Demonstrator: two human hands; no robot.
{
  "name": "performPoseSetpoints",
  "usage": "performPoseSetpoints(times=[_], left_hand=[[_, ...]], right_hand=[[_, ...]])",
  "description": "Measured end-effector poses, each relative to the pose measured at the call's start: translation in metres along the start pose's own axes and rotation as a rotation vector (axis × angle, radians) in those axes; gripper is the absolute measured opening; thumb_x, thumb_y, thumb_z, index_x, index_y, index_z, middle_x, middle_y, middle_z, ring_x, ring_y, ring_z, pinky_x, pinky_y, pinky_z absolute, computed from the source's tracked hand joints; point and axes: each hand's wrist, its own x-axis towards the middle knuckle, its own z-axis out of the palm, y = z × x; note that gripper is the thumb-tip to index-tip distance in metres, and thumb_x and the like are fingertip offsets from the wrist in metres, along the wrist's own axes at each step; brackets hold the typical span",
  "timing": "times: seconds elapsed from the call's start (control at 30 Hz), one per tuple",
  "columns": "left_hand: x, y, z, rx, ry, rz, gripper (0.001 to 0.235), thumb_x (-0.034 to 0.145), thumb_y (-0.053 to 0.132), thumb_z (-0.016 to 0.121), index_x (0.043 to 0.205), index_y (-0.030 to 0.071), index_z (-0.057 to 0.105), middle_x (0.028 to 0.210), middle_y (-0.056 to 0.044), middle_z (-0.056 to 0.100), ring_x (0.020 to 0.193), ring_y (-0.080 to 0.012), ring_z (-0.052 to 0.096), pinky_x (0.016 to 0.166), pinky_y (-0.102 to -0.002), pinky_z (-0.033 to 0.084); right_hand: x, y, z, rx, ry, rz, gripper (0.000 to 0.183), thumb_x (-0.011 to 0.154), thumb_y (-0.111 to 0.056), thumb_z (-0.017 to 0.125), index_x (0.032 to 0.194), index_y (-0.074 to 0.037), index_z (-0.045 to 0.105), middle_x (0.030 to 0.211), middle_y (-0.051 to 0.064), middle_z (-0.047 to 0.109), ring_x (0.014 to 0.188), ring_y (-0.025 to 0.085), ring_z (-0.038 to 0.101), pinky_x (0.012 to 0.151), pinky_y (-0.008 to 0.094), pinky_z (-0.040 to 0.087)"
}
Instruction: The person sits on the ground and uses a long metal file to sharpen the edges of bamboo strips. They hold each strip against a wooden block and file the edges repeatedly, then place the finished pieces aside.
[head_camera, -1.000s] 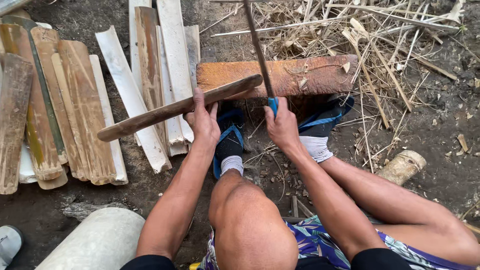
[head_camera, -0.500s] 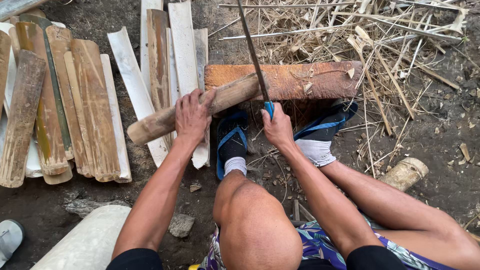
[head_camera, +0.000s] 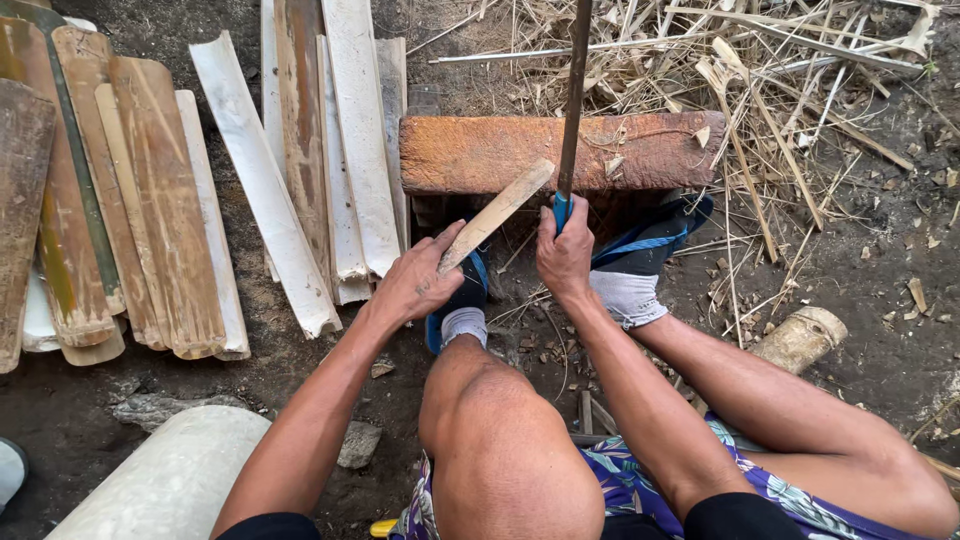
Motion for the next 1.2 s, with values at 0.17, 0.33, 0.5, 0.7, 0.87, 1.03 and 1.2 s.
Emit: performPoseSetpoints(times=[0.17, 0.33, 0.5, 0.7, 0.87, 1.03, 1.2], left_hand=[[-0.003, 0.002, 0.004, 0.014, 0.009, -0.003, 0.084, 0.079, 0.033, 0.056, 0.158, 0.015, 0.035, 0.104, -0.024, 0.063, 0.096, -0.0423, 0.065, 0.089, -0.051, 0.053], [-0.008, 0.004, 0.012, -0.124, 0.014, 0.059, 0.085, 0.077, 0.034, 0.054, 0.157, 0.009, 0.039, 0.109, -0.026, 0.066, 0.101, -0.0416, 0.066, 0.093, -0.049, 0.052], [-0.007, 0.009, 0.011, -0.151, 0.012, -0.002, 0.092, 0.070, 0.035, 0.051, 0.157, 0.009, 0.036, 0.110, -0.025, 0.066, 0.098, -0.0391, 0.068, 0.086, -0.050, 0.055], [-0.004, 0.009, 0.003, -0.089, 0.028, 0.045, 0.085, 0.080, 0.036, 0.050, 0.159, 0.008, 0.036, 0.107, -0.026, 0.067, 0.099, -0.0393, 0.067, 0.092, -0.050, 0.053], [-0.014, -0.004, 0.016, -0.094, 0.150, 0.235, 0.080, 0.084, 0.031, 0.056, 0.157, 0.006, 0.039, 0.124, -0.030, 0.063, 0.111, -0.0453, 0.064, 0.098, -0.050, 0.052], [-0.008, -0.005, 0.013, -0.123, 0.086, 0.070, 0.082, 0.078, 0.030, 0.056, 0.156, 0.014, 0.040, 0.113, -0.028, 0.067, 0.103, -0.0450, 0.065, 0.093, -0.049, 0.052], [-0.006, 0.006, 0.005, -0.058, 0.091, 0.044, 0.082, 0.078, 0.027, 0.060, 0.156, 0.014, 0.040, 0.113, -0.029, 0.067, 0.107, -0.0458, 0.064, 0.098, -0.049, 0.050]], right_hand=[[0.001, 0.000, 0.011, -0.084, -0.017, 0.030, 0.028, 0.105, -0.014, 0.062, 0.125, -0.001, 0.048, 0.079, 0.022, 0.064, 0.072, 0.042, 0.068, 0.062, 0.049, 0.049], [-0.003, -0.005, 0.021, -0.020, 0.037, -0.113, 0.032, 0.106, -0.009, 0.056, 0.132, 0.000, 0.040, 0.090, 0.025, 0.065, 0.082, 0.048, 0.068, 0.067, 0.051, 0.050], [0.004, -0.019, 0.018, -0.020, -0.002, 0.017, 0.029, 0.107, -0.013, 0.056, 0.129, -0.002, 0.040, 0.080, 0.020, 0.063, 0.071, 0.039, 0.069, 0.061, 0.049, 0.049], [0.018, -0.032, 0.004, -0.019, -0.107, 0.139, 0.025, 0.105, -0.016, 0.057, 0.122, -0.001, 0.047, 0.073, 0.018, 0.062, 0.061, 0.035, 0.067, 0.057, 0.047, 0.050], [0.007, -0.027, -0.005, -0.088, -0.105, 0.122, 0.022, 0.103, -0.015, 0.062, 0.117, -0.002, 0.052, 0.076, 0.022, 0.063, 0.072, 0.044, 0.065, 0.060, 0.048, 0.049], [0.021, -0.024, -0.011, -0.025, -0.125, 0.077, 0.022, 0.101, -0.020, 0.062, 0.113, -0.004, 0.053, 0.080, 0.024, 0.066, 0.076, 0.046, 0.069, 0.064, 0.049, 0.052], [0.037, -0.028, -0.022, -0.209, -0.229, 0.080, 0.024, 0.101, -0.023, 0.066, 0.110, -0.004, 0.055, 0.080, 0.027, 0.065, 0.081, 0.051, 0.066, 0.064, 0.051, 0.050]])
